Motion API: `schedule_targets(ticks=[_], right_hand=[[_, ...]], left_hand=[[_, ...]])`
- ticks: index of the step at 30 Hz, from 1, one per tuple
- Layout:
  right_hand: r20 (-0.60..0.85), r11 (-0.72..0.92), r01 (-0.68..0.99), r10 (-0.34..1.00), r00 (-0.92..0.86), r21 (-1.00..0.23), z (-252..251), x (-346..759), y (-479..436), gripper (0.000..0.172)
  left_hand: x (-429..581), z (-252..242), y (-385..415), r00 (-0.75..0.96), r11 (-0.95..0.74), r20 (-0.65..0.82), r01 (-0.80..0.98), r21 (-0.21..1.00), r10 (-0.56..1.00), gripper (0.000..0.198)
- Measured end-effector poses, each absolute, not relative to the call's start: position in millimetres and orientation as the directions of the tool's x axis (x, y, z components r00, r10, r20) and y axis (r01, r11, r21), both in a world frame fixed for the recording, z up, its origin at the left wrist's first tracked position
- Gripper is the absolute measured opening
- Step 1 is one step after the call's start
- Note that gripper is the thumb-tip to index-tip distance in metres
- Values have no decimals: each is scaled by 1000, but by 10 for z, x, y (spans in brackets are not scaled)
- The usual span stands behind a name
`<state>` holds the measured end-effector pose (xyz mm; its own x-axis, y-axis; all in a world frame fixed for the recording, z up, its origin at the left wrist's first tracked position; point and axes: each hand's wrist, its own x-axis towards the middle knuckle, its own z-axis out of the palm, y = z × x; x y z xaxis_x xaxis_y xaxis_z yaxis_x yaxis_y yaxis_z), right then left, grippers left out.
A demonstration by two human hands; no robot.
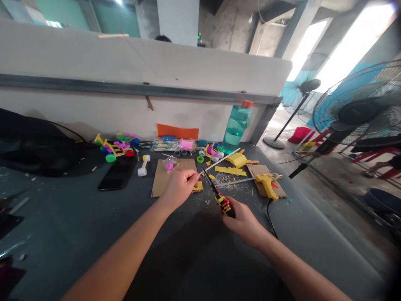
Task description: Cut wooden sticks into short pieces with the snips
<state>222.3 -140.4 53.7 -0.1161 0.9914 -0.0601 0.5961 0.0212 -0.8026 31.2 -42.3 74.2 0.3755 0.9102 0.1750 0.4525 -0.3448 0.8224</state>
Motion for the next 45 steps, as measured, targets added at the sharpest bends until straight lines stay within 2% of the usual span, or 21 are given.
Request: schedule_targets(ticks=[10, 15, 20, 25, 31, 34, 40, 45], right_hand=[[-85, -5, 500, 987, -138, -866, 504, 2238, -1389, 20], [-129, -55, 433, 981, -143, -900, 451, 2257, -1379, 26], [-146, -80, 374, 977, -153, -924, 440, 2261, -1370, 28], [-121, -58, 375, 981, -149, -925, 465, 2260, -1371, 27], [-97, -40, 437, 989, -110, -899, 494, 2256, -1368, 25], [-96, -34, 435, 988, -122, -900, 487, 2245, -1371, 23], [-113, -44, 375, 980, -164, -926, 466, 2234, -1386, 19], [-138, -71, 358, 977, -165, -931, 453, 2246, -1388, 21]], left_hand=[[302, 786, -484, 351, -492, 345, 585, 645, 870, 23], [307, 762, -496, 362, -565, 445, 643, 518, 819, 19], [315, 718, -498, 360, -591, 499, 668, 451, 788, 16], [323, 706, -501, 346, -558, 457, 660, 502, 820, 15], [346, 666, -448, 362, -436, 270, 536, 723, 892, 35], [360, 650, -441, 344, -393, 245, 474, 788, 907, 38], [363, 704, -521, 337, -475, 340, 521, 710, 878, 34], [357, 745, -555, 370, -579, 451, 610, 542, 812, 29]])
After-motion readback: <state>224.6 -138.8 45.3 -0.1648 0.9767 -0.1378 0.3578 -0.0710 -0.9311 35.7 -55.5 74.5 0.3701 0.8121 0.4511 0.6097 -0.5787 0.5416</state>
